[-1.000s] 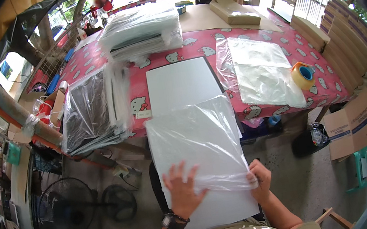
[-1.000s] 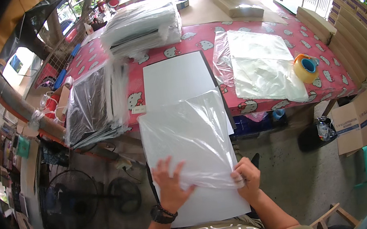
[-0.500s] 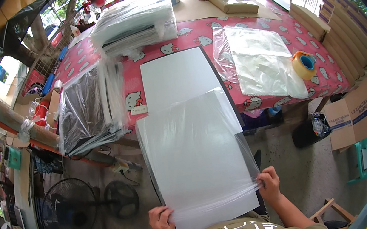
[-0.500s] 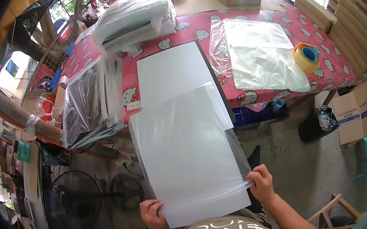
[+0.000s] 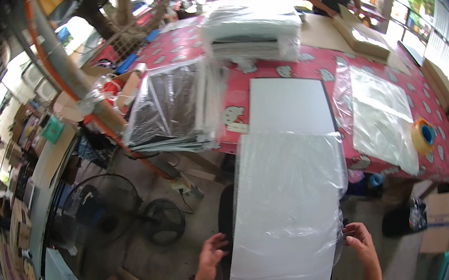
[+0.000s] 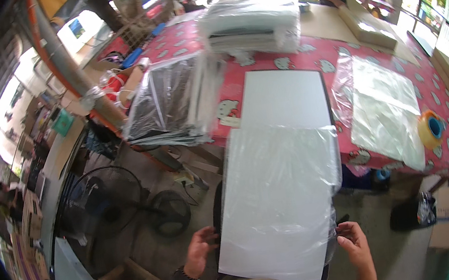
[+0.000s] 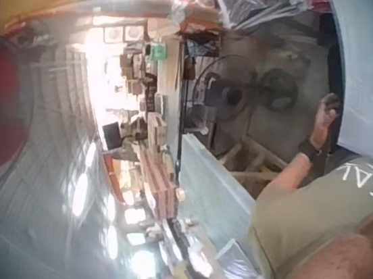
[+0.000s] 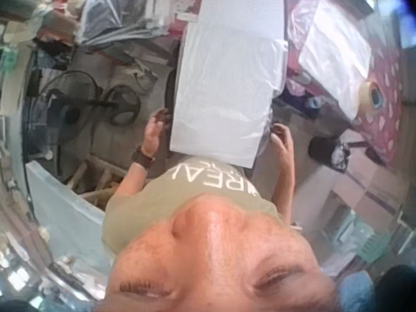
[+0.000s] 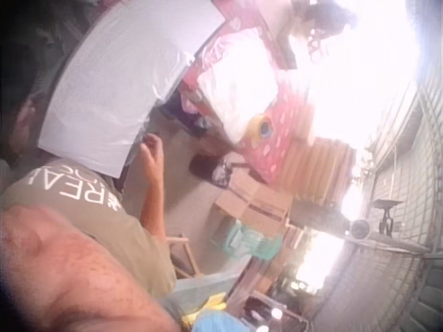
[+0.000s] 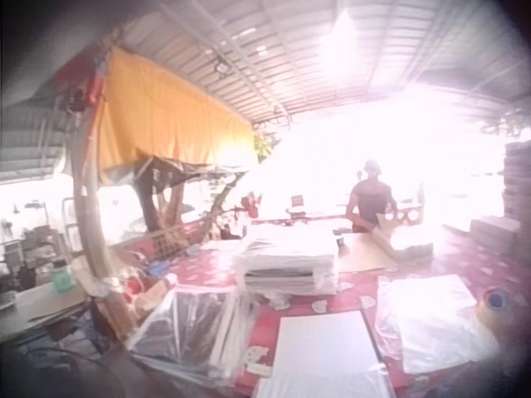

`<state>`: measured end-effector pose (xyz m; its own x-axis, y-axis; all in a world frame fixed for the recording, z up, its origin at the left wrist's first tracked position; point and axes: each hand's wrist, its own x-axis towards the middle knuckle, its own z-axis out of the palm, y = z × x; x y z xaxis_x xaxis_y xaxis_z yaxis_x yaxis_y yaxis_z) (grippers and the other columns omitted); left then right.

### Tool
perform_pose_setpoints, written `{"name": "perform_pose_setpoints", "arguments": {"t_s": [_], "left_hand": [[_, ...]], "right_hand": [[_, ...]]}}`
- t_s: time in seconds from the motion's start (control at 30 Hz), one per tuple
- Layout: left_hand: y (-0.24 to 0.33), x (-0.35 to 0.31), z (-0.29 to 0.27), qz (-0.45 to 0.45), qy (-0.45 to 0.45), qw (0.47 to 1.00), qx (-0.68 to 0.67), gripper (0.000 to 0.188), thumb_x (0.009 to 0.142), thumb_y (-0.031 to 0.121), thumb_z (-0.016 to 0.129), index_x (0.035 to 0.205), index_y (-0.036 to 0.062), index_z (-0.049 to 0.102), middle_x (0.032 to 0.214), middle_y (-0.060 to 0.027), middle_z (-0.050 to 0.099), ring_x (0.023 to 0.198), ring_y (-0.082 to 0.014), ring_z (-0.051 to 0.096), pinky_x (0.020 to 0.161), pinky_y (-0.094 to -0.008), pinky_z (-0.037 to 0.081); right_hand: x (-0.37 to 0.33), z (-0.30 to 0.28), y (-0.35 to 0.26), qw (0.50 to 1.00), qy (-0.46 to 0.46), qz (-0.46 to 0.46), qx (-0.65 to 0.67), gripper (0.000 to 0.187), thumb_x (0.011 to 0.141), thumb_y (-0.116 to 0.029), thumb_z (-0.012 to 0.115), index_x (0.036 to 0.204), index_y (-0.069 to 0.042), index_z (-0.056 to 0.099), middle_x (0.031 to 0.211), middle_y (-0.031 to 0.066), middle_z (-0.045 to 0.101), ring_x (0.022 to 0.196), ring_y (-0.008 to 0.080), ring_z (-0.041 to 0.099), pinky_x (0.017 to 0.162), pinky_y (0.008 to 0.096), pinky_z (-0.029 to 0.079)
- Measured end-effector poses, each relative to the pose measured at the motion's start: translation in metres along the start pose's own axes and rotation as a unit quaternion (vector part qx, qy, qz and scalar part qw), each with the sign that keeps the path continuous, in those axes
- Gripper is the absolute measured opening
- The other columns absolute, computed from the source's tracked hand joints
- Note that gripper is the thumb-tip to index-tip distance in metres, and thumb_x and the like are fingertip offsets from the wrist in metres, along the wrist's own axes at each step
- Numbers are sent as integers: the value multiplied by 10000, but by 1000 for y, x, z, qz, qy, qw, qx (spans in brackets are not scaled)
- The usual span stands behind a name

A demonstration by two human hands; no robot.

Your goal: The person places black and white rectangular boards into individual plastic sleeves, smoothing the sleeves and stacking the finished items one by one.

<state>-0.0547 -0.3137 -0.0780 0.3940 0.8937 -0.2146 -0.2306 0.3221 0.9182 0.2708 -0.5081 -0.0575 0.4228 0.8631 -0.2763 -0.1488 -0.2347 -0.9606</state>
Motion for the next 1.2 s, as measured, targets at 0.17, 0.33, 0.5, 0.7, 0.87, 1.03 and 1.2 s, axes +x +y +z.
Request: {"name": "perform_pose_setpoints", "arguments": {"t_s": [0.17, 0.33, 0.5, 0.7, 0.87, 1.03, 1.2], "left_hand": [[-25, -9, 1, -132, -133, 977, 101, 327, 854, 199, 533, 1094, -19, 490, 1030, -55, 548, 910, -107, 504, 794, -241, 405], [-4, -13, -11, -143, -229, 917, 295, 288, 865, 205, 516, 1060, -7, 509, 930, -18, 570, 818, -55, 493, 726, -210, 411], [44, 14, -4, -104, -167, 966, 167, 332, 870, 294, 489, 1039, 10, 519, 882, 13, 559, 769, -47, 482, 681, -199, 398], [39, 52, 43, 21, -133, 879, -458, 728, 808, 616, 287, 1295, 75, 297, 1288, -129, 372, 1190, -271, 328, 995, -414, 227], [3, 48, 95, 42, -75, 953, -289, 572, 803, 387, 522, 1229, 43, 355, 1206, -107, 441, 1117, -248, 401, 950, -405, 299], [38, 93, 83, -4, 56, 944, -324, 359, 802, 143, 557, 1115, 2, 450, 1031, -95, 539, 943, -233, 524, 811, -369, 426], [73, 154, 51, 249, 158, 918, -264, 391, 839, 98, 495, 1187, -30, 372, 1146, -122, 468, 1014, -219, 473, 872, -341, 377]], "right_hand": [[0, 37, 29, 997, -79, 3, -15, 431, 804, -120, 555, 1174, 10, 377, 971, 81, 552, 844, 143, 547, 674, 275, 469], [-20, 35, 28, 985, -112, 121, 43, 516, 797, -59, 535, 1258, 34, 321, 1206, 128, 445, 1107, 195, 415, 943, 332, 316], [-3, 60, 3, 989, -75, 77, 104, 481, 791, -79, 529, 1226, 35, 357, 1204, 123, 452, 1117, 208, 411, 919, 362, 342], [43, 108, -11, 943, -72, -56, 321, 439, 820, -78, 466, 1221, -39, 291, 992, 161, 533, 621, 224, 598, 336, 286, 469], [68, 146, -20, 974, -97, -80, 189, 447, 814, 7, 481, 1212, -33, 281, 1145, 125, 449, 1101, 196, 417, 920, 334, 339], [68, 154, -36, 967, -239, -53, 77, 450, 811, -26, 541, 1190, -23, 298, 995, 97, 541, 759, 128, 556, 611, 234, 473], [62, 151, -26, 956, -285, -57, -27, 309, 824, -72, 549, 1109, -20, 439, 942, 72, 581, 760, 99, 557, 656, 227, 467]]}}
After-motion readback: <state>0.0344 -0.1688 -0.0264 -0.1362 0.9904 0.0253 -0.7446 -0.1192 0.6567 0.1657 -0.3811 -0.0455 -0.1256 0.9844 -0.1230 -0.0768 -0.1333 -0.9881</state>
